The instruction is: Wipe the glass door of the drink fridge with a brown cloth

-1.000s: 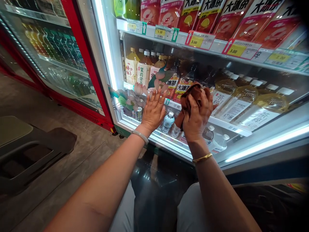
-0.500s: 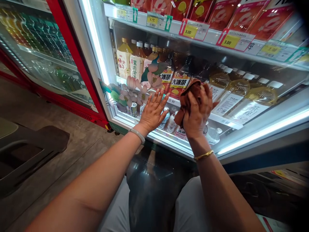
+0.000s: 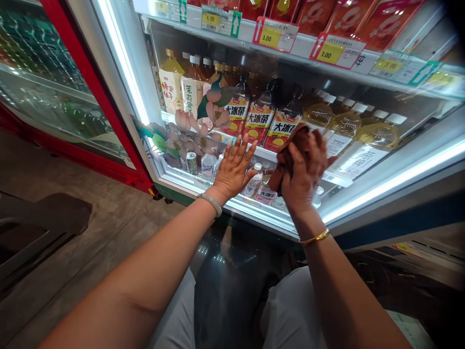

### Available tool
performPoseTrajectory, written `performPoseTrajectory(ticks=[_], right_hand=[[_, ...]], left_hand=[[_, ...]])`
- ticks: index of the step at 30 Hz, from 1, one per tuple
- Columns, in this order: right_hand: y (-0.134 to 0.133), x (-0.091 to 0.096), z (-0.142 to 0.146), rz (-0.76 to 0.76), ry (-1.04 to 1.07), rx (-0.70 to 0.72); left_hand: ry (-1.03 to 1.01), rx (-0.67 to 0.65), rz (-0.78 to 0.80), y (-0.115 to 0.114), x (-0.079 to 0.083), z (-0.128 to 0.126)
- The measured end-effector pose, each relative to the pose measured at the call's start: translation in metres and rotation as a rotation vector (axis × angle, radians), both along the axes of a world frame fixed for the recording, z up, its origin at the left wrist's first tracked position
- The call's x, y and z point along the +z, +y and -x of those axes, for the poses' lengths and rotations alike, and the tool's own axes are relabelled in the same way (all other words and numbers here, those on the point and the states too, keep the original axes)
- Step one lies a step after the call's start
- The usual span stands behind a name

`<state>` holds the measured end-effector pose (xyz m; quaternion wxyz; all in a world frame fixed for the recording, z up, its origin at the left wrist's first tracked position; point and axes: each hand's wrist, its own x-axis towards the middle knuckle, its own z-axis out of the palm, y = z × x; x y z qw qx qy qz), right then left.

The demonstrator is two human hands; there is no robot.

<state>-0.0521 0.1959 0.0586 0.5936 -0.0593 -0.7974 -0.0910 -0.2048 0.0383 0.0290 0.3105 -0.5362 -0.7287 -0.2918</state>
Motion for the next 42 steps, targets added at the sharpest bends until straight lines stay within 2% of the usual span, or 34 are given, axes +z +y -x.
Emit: performPoseTrajectory(ticks=[3,5,7,10,12,14,17,19,21,24,26,28,31,34,39,42], right_hand=[[-0.007,-0.027,-0.006,-0.082,-0.224,0.041],[-0.006,-0.037,-0.013,-0.130,-0.336,0.048],[0.003,-0.030,-0.024,-0.107,-0.273,0.002],[0.022,-0.007,-0.039,-0.026,-0.032,-0.083],[0.029,0.000,-0.044,0.002,0.046,-0.100],[0.027,-0.009,-0.045,0.013,-0.017,-0.099],[0.019,-0.033,-0.046,-0.032,-0.273,-0.043],[0.020,-0.040,-0.051,-0.071,-0.357,-0.006],[0.030,-0.033,-0.060,-0.074,-0.274,-0.023],[0.048,-0.009,-0.069,-0.018,-0.017,-0.102],[0.051,0.001,-0.067,0.023,0.078,-0.137],[0.043,-0.001,-0.061,0.023,0.030,-0.140],[0.028,-0.018,-0.054,-0.046,-0.148,-0.086],[0.029,-0.026,-0.062,-0.077,-0.209,-0.080],[0.056,-0.005,-0.080,0.030,0.006,-0.153],[0.049,-0.004,-0.072,0.038,0.002,-0.156]], left_hand=[[0.016,-0.006,0.000,0.009,-0.005,-0.006],[0.017,-0.007,-0.008,0.015,-0.008,-0.009],[0.007,-0.003,-0.023,0.020,-0.010,-0.012],[0.005,-0.010,-0.038,0.027,-0.008,-0.020],[0.029,-0.034,-0.038,0.032,-0.006,-0.026],[0.050,-0.057,-0.036,0.038,-0.004,-0.033],[0.047,-0.074,-0.031,0.046,-0.004,-0.040],[0.042,-0.078,-0.032,0.050,-0.004,-0.041],[0.044,-0.072,-0.041,0.054,-0.004,-0.042],[0.052,-0.057,-0.069,0.061,-0.002,-0.043],[0.052,-0.058,-0.097,0.065,-0.001,-0.044],[0.045,-0.062,-0.122,0.070,-0.001,-0.044],[0.043,-0.058,-0.150,0.075,-0.001,-0.042],[0.044,-0.065,-0.165,0.078,-0.002,-0.042],[-0.011,-0.098,-0.123,0.081,0.003,-0.052],[-0.003,-0.110,-0.102,0.085,0.006,-0.061]])
